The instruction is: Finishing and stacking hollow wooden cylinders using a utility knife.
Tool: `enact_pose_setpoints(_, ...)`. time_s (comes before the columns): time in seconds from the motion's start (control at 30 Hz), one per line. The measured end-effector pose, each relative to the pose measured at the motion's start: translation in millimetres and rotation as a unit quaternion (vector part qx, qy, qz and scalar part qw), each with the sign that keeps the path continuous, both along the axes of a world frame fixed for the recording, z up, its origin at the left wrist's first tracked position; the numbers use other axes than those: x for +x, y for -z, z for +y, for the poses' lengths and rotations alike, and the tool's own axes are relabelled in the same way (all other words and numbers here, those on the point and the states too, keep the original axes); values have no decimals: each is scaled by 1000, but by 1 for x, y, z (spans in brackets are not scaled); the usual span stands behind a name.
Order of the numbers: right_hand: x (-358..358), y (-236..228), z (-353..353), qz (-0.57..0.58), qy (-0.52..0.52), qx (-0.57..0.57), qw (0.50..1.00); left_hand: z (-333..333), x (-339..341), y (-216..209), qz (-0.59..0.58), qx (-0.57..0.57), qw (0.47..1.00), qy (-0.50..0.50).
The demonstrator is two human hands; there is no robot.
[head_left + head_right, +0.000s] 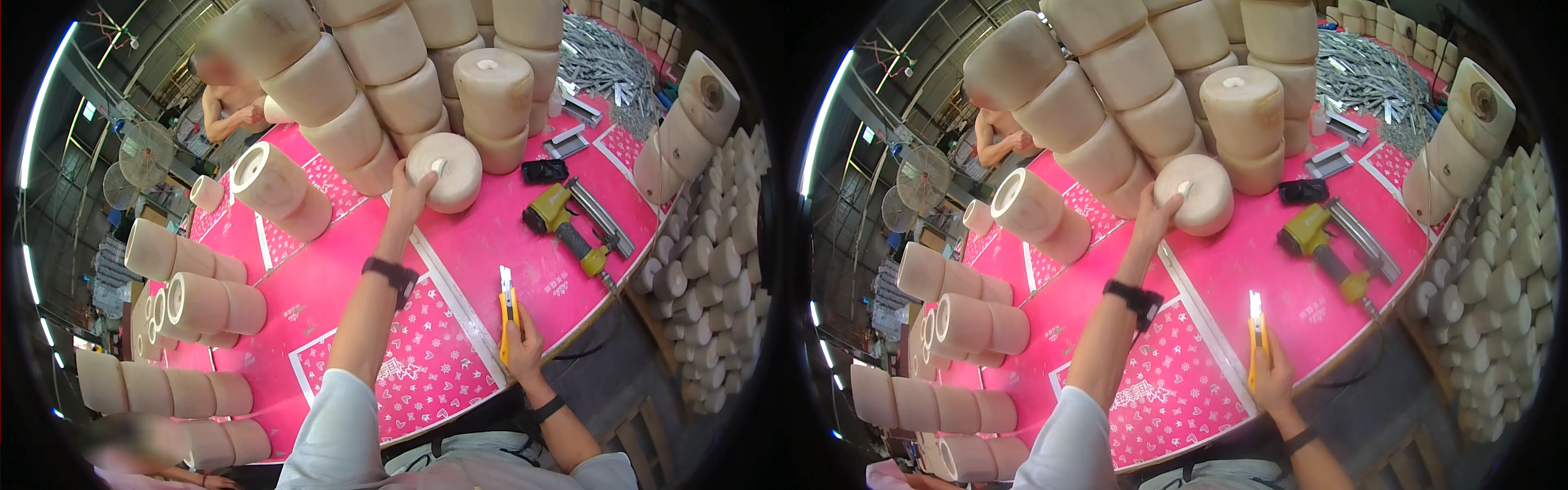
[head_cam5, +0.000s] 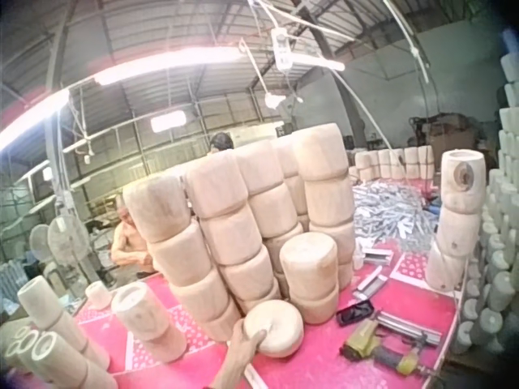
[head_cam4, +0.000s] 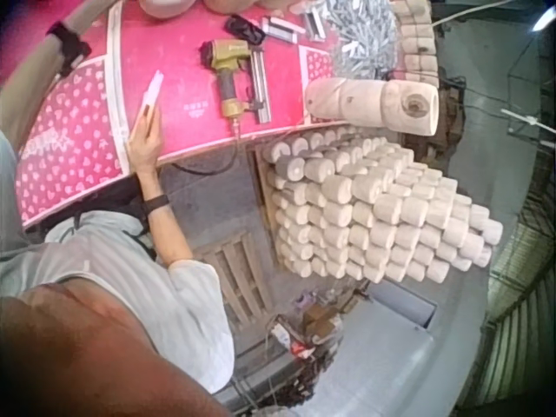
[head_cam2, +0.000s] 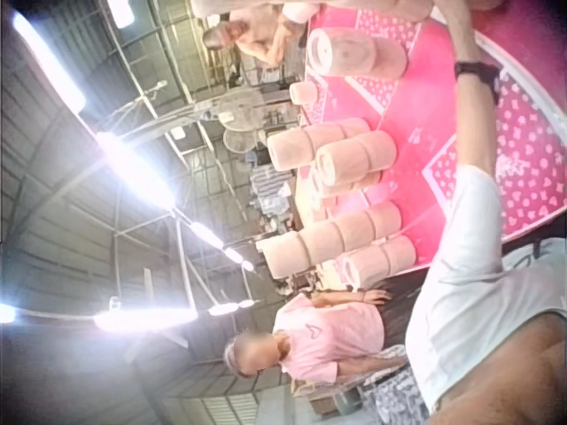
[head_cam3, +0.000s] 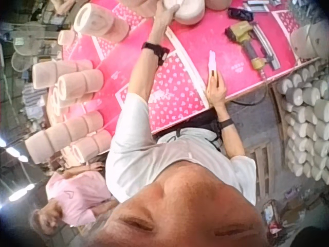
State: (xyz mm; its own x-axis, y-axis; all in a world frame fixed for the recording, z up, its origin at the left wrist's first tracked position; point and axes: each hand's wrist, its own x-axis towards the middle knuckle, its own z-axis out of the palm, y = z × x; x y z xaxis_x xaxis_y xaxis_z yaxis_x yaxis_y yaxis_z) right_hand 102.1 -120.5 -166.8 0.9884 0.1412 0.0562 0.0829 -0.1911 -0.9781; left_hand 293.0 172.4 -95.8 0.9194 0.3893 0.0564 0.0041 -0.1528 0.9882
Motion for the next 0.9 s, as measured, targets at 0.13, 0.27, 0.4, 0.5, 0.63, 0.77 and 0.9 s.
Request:
enact_pose_setpoints(0.13, 4, 5, -1, 110, 47, 127, 985, -36, -103, 3, -41, 46, 997, -36)
enact_pose_setpoints(0.27, 24, -9, 3, 151, 71, 215, 962, -37, -174, -25, -14, -94, 993, -67)
enact_pose_setpoints(0.4, 56, -26, 23, 83, 12, 221, 972, -42, -172, -44, 0, 2, 999, 33)
enact_pose_setpoints(0.5, 56, -29, 35, 124, -9, 297, 947, -44, -181, -45, 127, 206, 959, 145)
enact_pose_setpoints(0.63, 32, -26, 44, 147, 8, 147, 978, -58, -214, -34, 77, 1, 994, 75)
enact_pose_setpoints(0.77, 8, -27, 53, 112, 4, 150, 982, -61, -241, -39, 104, 156, 982, 19)
enact_pose_setpoints(0.9, -33, -34, 57, 148, -61, 150, 976, -58, -300, -49, 169, 245, 954, -23)
